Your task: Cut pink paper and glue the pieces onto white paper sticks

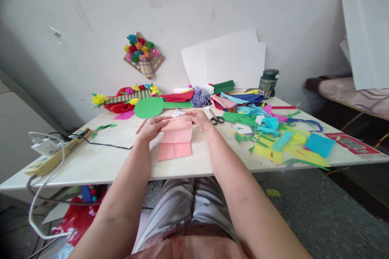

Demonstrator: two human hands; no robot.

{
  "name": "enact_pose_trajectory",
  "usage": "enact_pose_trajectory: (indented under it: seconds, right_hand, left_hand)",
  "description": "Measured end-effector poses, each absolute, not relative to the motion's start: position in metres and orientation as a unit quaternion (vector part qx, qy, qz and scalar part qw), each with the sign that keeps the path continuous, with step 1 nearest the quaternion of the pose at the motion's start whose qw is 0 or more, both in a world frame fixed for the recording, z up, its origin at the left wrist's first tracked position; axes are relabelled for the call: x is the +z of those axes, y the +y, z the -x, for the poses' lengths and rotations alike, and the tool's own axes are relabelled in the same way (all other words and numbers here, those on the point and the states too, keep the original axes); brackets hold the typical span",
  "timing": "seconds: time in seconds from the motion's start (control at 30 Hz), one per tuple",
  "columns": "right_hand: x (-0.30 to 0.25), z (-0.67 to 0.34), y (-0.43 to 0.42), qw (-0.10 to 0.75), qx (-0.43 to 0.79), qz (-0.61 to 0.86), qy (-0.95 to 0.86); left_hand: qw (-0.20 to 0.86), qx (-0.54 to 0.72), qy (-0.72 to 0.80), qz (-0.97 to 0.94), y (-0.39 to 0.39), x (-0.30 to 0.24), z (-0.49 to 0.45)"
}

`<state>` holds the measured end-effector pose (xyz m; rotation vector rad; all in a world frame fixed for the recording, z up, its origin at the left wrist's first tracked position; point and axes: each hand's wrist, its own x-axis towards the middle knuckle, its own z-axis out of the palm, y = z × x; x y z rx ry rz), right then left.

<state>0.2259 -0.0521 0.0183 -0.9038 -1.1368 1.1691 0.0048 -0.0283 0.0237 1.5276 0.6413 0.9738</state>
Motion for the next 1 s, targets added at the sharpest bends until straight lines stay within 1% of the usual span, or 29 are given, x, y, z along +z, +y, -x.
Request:
enact_pose_trajectory:
  seconds: [0.47,1.0]
  right_hand:
    - [0.0176,-0.2233,-0.0516,0.596,0.505,0.384,-0.492]
    - [0.0166,-0.2220,-0.0518,0.599,0.512,0.360,-0.500]
  left_hand:
    - [0.611,0.459,0.283,-0.580,-0.0298,0.0235,-0.0069]
    - [0.593,0.498,0.290,-0.562,-0.0266,0.0206,-0.0058]
